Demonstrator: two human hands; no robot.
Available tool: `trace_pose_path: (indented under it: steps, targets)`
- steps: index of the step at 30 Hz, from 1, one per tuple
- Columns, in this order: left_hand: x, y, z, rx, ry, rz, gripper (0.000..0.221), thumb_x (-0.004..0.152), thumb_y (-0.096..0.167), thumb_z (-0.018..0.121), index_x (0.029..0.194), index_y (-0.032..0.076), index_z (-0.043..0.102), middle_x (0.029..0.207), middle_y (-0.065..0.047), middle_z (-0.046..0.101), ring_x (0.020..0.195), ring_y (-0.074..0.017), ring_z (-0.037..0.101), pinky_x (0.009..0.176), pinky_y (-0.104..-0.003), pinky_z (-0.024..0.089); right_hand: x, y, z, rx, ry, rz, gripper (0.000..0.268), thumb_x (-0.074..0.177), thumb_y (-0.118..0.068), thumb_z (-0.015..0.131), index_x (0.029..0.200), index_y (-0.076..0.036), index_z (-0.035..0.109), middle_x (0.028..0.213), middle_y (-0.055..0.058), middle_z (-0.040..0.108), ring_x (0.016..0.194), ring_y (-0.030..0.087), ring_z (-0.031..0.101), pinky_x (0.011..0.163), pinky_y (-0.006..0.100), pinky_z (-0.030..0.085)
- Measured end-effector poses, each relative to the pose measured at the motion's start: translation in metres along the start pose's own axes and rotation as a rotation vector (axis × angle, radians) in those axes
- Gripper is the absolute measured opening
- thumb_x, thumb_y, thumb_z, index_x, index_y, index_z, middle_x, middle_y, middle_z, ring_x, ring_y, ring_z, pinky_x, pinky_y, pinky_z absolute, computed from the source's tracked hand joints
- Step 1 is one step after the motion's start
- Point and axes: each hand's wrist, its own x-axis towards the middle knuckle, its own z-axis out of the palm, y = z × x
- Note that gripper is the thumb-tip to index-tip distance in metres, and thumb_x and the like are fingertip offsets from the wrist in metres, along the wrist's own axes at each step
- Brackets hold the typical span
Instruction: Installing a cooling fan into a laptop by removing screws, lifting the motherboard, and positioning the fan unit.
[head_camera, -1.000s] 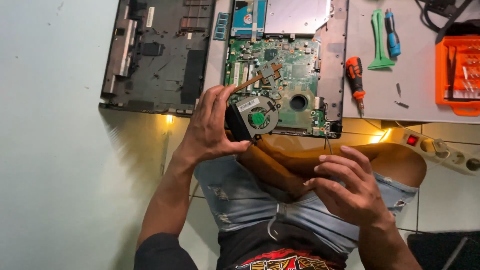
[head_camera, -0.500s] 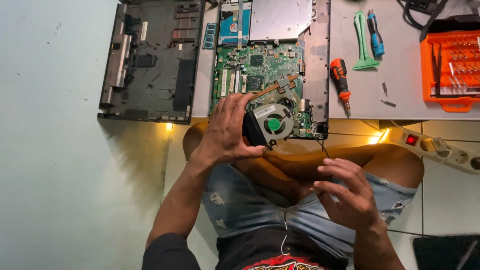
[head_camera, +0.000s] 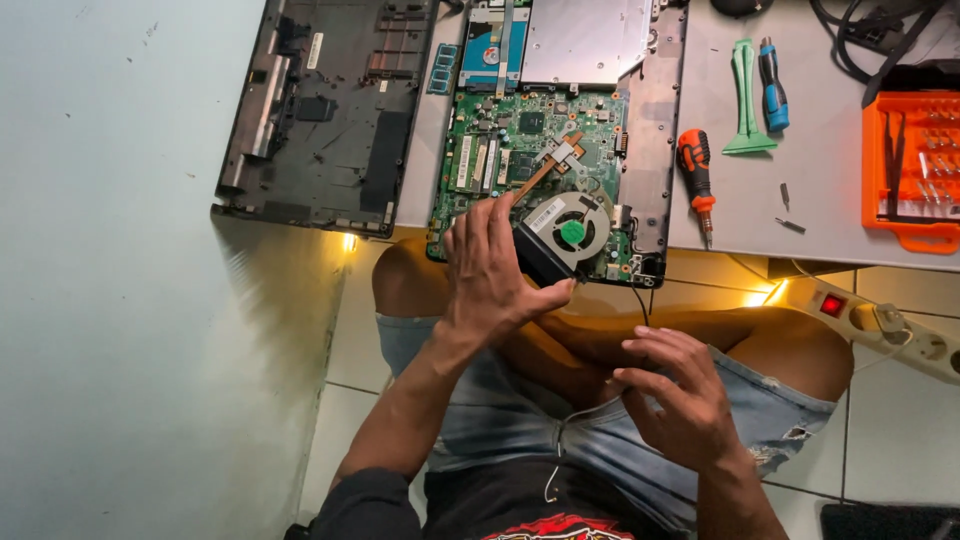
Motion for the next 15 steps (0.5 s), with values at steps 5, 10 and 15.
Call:
trace_pose_path:
  steps: [5,10,15]
  targets:
    - [-0.002,0.014,0.008,0.075,0.071,-0.123,0.114,0.059,0.064,0.087,0.139,-0.006,0.044,0.125,-0.02,0.048,0.108,-0.0336,0.048,0.096,-0.05,0.035,0.001,0.001,0.003,-0.005,0.004,0.009,0.023,0.074,-0.004,0.083,0.092,-0.014,0.073,0.122,0.005,0.069,0.126,0.026,0.063,0.114,0.046,0.051]
    - [-0.006,0.02,0.017,0.177,0.123,-0.169,0.115,0.06,0.072,0.081,0.137,-0.005,0.046,0.123,-0.019,0.049,0.107,-0.0335,0.048,0.094,-0.049,0.034,-0.003,0.005,0.002,-0.007,-0.005,0.009,0.023,0.073,-0.004,0.082,0.091,-0.014,0.073,0.122,0.005,0.069,0.126,0.026,0.063,0.114,0.046,0.051]
    - [-0.005,0.023,0.022,0.235,0.134,-0.197,0.118,0.059,0.078,0.081,0.137,-0.004,0.047,0.123,-0.019,0.049,0.108,-0.0335,0.048,0.093,-0.051,0.034,-0.005,0.006,0.002,0.004,-0.008,0.01,0.023,0.072,-0.002,0.082,0.09,-0.013,0.073,0.12,0.005,0.069,0.125,0.026,0.063,0.114,0.046,0.051]
